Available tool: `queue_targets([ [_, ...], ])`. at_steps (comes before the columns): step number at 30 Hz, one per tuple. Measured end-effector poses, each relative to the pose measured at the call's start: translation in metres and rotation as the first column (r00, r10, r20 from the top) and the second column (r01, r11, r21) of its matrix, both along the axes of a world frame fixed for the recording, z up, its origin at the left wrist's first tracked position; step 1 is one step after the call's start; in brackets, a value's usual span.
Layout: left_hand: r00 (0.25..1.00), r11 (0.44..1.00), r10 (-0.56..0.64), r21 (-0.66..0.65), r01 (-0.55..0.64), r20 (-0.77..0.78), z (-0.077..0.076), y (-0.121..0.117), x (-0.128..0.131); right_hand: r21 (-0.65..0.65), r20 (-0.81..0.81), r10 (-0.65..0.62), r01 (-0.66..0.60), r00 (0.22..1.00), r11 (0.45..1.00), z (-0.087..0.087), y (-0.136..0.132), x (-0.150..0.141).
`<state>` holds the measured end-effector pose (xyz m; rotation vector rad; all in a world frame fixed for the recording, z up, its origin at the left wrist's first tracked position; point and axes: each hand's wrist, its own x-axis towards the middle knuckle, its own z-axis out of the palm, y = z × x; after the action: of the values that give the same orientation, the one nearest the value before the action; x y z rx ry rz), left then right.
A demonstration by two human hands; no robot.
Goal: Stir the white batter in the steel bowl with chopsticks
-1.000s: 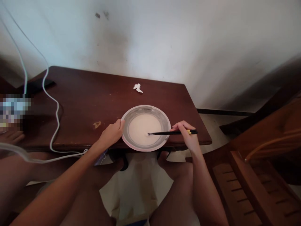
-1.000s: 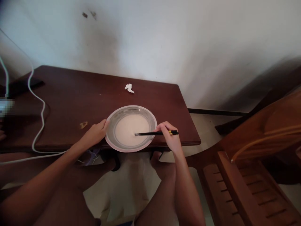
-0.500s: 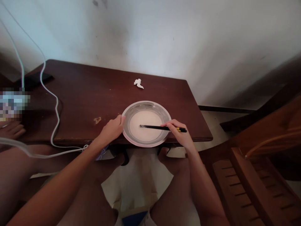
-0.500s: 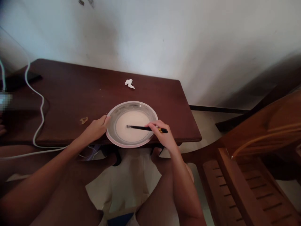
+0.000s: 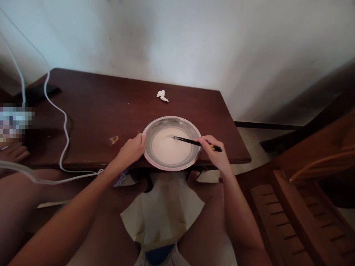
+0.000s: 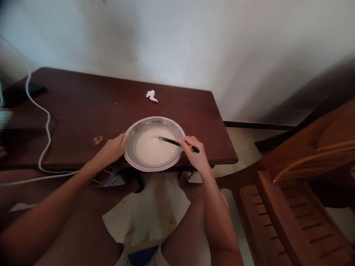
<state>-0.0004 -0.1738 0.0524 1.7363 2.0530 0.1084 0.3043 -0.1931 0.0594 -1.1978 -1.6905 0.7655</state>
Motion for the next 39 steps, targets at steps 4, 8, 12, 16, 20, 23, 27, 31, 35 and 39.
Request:
queue_targets([
  [4,1.000,1.000,0.008,-0.011,-0.008,0.000,0.001,0.000,0.001,-0.048,-0.152,-0.159,0.154,0.975,0.987,0.002,-0.002,0.008],
  [8,1.000,1.000,0.012,-0.008,-0.012,0.003,0.004,-0.001,0.002,-0.070,-0.063,0.047,-0.052,0.997,0.996,0.001,-0.002,-0.002],
  [12,1.000,1.000,0.012,-0.020,-0.012,-0.003,0.005,-0.002,0.003,0.011,-0.002,-0.029,0.029,1.000,1.000,0.001,0.001,0.000],
  [16,1.000,1.000,-0.003,-0.019,0.003,-0.002,0.004,-0.001,0.002,-0.041,-0.152,-0.176,0.171,0.973,0.984,0.004,0.000,0.010],
  [20,1.000,1.000,-0.001,-0.027,0.000,-0.007,0.005,0.000,0.002,-0.064,-0.040,0.049,-0.051,0.998,0.997,0.004,-0.001,0.001],
  [23,1.000,1.000,0.005,-0.031,-0.005,-0.009,0.008,-0.002,0.003,-0.010,0.023,0.030,-0.030,0.999,0.999,0.005,0.001,0.000],
  [27,1.000,0.999,0.012,-0.043,-0.012,-0.013,0.010,-0.003,0.003,-0.028,-0.125,-0.152,0.149,0.981,0.988,0.006,0.001,0.009],
  [31,1.000,0.999,0.012,-0.038,-0.012,-0.009,0.009,-0.003,0.002,-0.100,-0.070,0.027,-0.034,0.997,0.994,0.007,-0.001,0.000],
  [35,1.000,0.999,0.016,-0.042,-0.016,-0.001,0.010,-0.003,0.004,-0.024,0.008,0.010,-0.010,1.000,1.000,0.007,0.000,-0.002],
  [39,1.000,0.999,0.014,-0.040,-0.014,0.000,0.011,-0.003,0.005,-0.039,-0.126,-0.140,0.136,0.982,0.990,0.008,-0.001,0.006],
])
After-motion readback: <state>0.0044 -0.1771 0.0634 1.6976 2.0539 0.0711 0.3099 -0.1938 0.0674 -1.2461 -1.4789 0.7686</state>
